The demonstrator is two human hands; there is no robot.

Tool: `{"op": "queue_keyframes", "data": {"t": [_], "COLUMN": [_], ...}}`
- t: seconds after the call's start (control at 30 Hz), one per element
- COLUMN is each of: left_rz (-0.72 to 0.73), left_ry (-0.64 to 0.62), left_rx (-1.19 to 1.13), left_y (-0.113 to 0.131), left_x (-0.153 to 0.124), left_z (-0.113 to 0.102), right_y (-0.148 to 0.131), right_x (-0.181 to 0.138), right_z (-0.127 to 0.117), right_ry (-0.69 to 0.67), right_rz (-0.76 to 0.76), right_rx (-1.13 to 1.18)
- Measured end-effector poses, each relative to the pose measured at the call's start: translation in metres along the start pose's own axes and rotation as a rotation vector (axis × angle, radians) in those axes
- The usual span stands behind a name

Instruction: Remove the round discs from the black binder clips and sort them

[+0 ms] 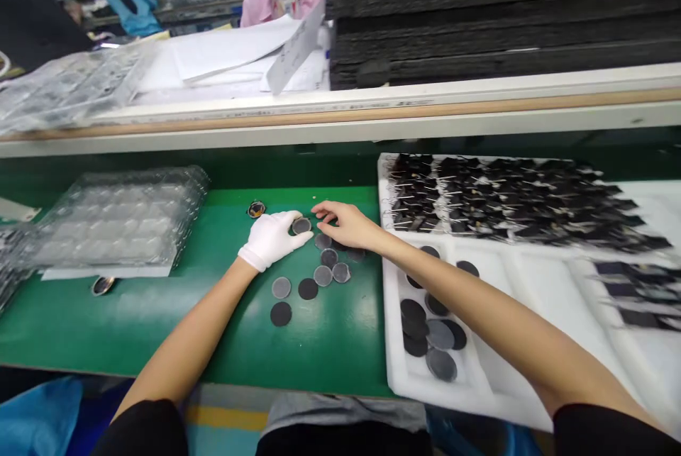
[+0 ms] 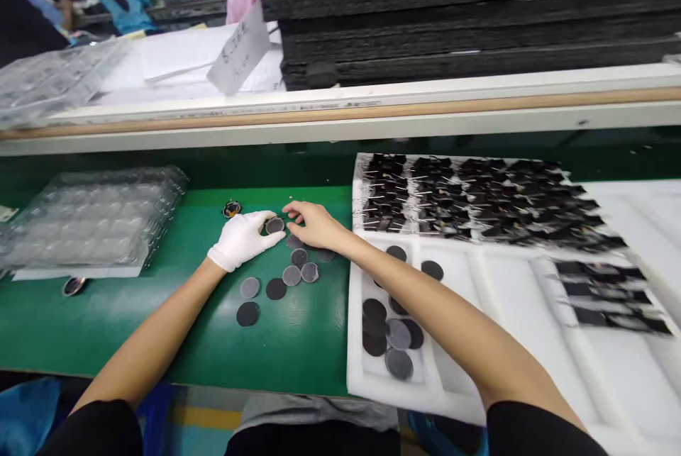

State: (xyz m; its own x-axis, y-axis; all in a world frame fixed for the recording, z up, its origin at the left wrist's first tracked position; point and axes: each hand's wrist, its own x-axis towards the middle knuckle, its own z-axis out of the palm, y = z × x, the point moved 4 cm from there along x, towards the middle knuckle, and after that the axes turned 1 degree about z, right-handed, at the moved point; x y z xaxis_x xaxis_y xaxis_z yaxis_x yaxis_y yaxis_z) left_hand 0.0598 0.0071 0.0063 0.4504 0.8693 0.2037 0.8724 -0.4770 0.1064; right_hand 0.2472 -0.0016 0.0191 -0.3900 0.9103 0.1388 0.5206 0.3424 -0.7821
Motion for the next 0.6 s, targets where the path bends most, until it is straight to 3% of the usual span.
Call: {"op": "queue_keyframes", "data": {"t": [0.13, 0.27, 0.33, 0.4, 0.5, 0.6], "left_rz": [-0.070, -0.054, -0.102, -0.175, -0.250, -0.183], "left_ry": [-0.018, 0.067, 0.173, 0.204, 0.076, 0.017], "left_rx": [0.149, 0.290, 0.250, 0.193, 0.157, 0.151], "left_y": [-0.016, -0.036, -0.041, -0.042, -0.045, -0.046], "left_x": [-0.011, -0.019, -0.018, -0.013, -0.003, -0.004], "left_z": [-0.012, -0.025, -0.028, -0.023, -0.012, -0.015], "right_y": [-0.050, -0.079, -0.077, -0.066, -0.043, -0.017], "right_x": [-0.077, -0.190, -0.241, -0.282, -0.326, -0.359], "right_z": [-0.057, -0.084, -0.075, -0.052, -0.007, 0.033], "right_ry": [-0.027, 0.084, 0.181, 0.273, 0.396, 0.564], "right_rz": [-0.142, -0.055, 0.036, 0.099, 0.169, 0.292], "right_rx": [-0.161, -0.110, -0.032, 0.062, 0.208, 0.369]}}
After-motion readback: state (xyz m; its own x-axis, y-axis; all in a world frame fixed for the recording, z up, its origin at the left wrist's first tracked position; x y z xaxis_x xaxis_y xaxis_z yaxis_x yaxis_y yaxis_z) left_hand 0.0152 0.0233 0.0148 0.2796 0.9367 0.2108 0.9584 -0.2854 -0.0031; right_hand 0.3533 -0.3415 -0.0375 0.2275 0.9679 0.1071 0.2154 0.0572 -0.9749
